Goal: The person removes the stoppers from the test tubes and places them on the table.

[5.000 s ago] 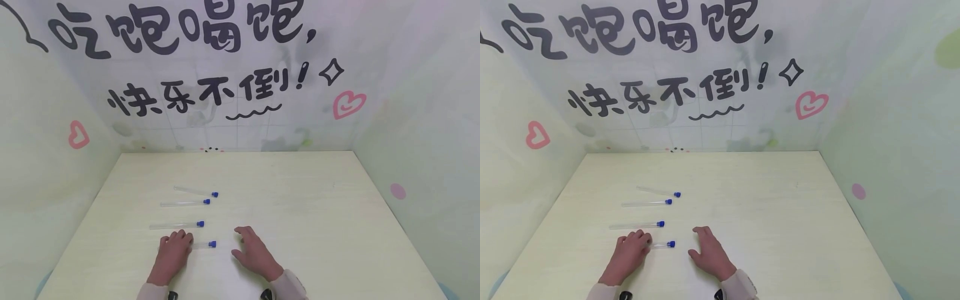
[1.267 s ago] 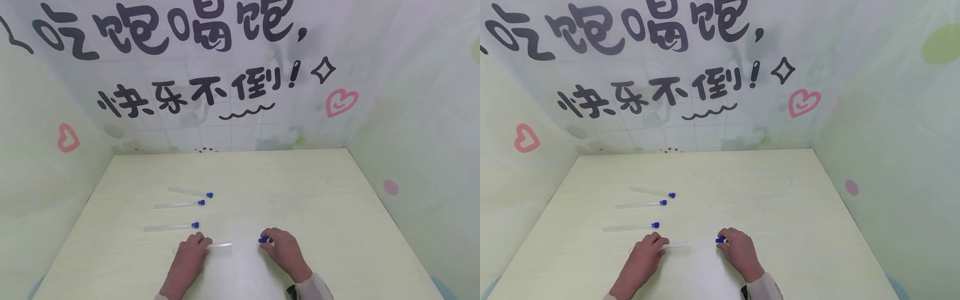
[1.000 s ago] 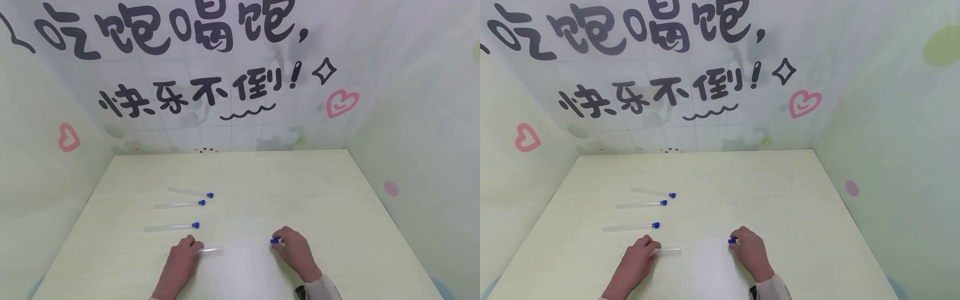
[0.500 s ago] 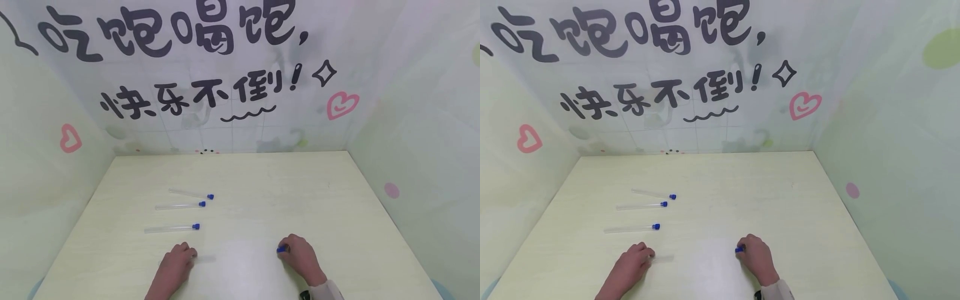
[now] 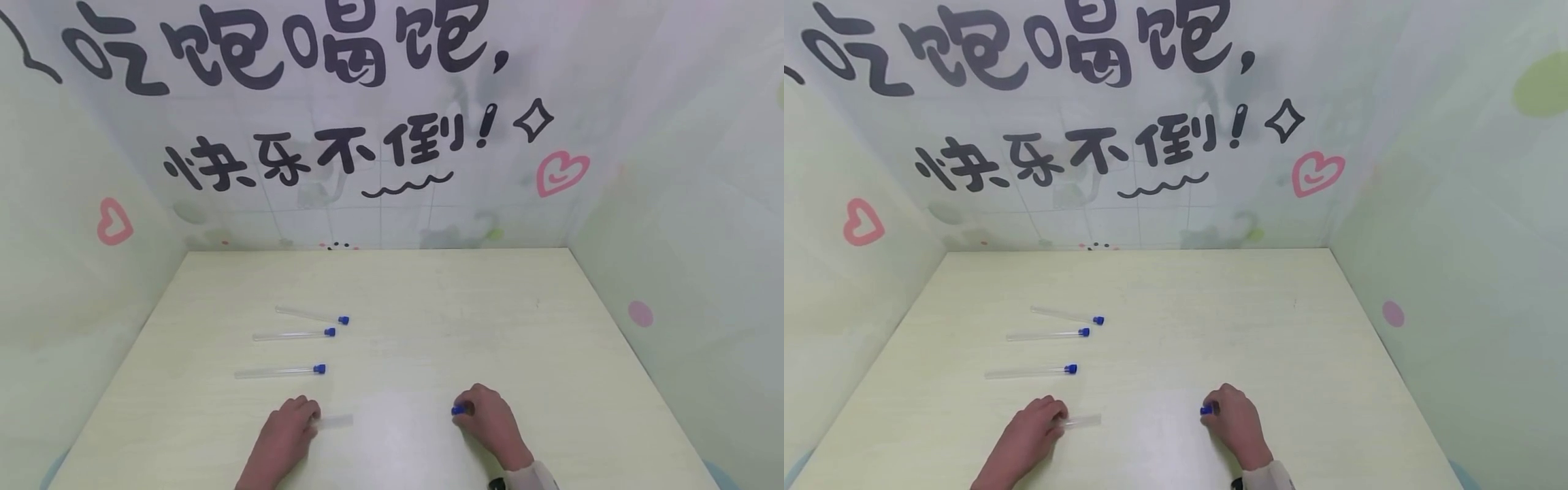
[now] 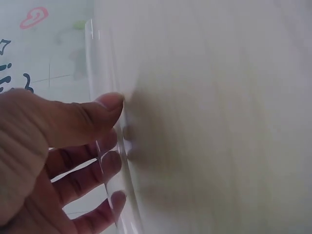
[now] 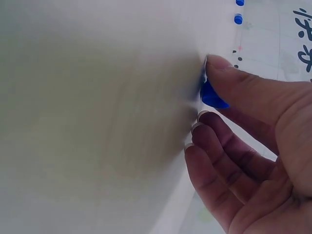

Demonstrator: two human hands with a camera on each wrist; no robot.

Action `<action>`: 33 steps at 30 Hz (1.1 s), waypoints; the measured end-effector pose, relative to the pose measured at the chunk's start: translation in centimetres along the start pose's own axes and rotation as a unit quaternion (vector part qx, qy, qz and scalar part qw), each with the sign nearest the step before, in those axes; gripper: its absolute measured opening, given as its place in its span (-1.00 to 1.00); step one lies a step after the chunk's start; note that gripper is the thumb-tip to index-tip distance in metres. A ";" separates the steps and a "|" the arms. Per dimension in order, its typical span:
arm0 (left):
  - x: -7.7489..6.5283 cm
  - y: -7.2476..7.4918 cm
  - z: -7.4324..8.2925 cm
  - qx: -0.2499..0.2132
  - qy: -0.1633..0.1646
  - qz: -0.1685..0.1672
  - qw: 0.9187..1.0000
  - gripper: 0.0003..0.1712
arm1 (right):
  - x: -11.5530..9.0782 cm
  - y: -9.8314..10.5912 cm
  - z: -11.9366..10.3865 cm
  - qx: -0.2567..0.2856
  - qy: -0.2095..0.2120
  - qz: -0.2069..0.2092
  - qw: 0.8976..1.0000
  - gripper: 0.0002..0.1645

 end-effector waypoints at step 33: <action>0.1 -0.2 0.7 0.038 0.018 -0.029 0.999 -0.63 | -0.2 0.2 -0.3 -0.001 0.006 -0.016 1.000 -0.73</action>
Point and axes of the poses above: each hand's wrist, its own x-axis towards the middle knuckle, its own y-axis out of the back of the hand, z = x × y, the point moved 2 cm from there along x, towards the middle knuckle
